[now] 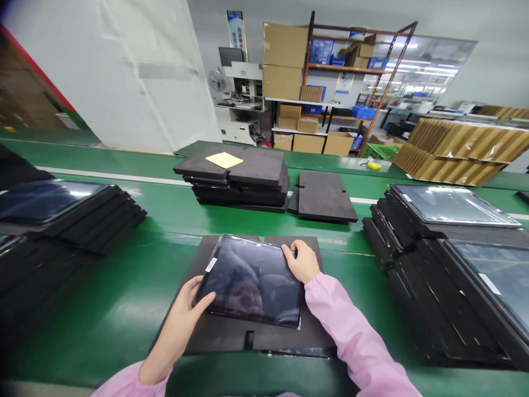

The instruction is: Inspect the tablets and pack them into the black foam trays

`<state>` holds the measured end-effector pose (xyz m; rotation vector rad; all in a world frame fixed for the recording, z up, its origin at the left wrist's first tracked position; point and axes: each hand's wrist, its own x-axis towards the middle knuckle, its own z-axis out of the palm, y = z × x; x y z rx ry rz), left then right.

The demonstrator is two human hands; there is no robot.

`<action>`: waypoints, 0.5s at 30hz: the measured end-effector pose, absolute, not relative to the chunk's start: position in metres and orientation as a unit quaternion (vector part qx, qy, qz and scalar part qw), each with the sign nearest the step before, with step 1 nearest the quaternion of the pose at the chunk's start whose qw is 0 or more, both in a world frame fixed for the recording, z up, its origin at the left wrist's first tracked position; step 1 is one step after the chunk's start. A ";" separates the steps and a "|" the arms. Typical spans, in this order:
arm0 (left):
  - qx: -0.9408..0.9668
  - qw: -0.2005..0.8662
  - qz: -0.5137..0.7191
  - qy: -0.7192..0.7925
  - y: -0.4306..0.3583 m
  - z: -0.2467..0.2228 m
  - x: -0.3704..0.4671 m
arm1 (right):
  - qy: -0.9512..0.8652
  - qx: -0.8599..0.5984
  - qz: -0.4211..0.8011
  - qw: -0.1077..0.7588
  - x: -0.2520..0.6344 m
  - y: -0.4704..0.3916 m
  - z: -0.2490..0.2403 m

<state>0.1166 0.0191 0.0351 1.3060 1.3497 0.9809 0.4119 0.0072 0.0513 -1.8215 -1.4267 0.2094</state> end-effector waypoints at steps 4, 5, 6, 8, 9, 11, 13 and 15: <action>0.478 0.539 0.486 0.495 0.029 0.078 0.136 | -0.571 -0.687 0.084 0.441 0.422 -0.009 0.080; 0.467 0.546 0.509 0.474 0.035 0.092 0.143 | -0.577 -0.676 0.084 0.450 0.424 -0.014 0.088; 0.451 0.558 0.530 0.452 0.041 0.105 0.151 | -0.584 -0.665 0.082 0.459 0.425 -0.019 0.096; 0.401 0.586 0.574 0.408 0.057 0.128 0.172 | -0.591 -0.645 0.072 0.480 0.423 -0.029 0.108; 0.375 0.598 0.595 0.385 0.065 0.137 0.185 | -0.591 -0.637 0.066 0.491 0.419 -0.033 0.113; 0.325 0.613 0.624 0.360 0.083 0.148 0.214 | -0.585 -0.626 0.054 0.513 0.409 -0.040 0.120; 0.293 0.606 0.628 0.391 0.101 0.152 0.245 | -0.577 -0.620 0.042 0.530 0.397 -0.044 0.124; 0.292 0.588 0.625 0.422 0.117 0.151 0.273 | -0.573 -0.611 0.040 0.545 0.386 -0.045 0.129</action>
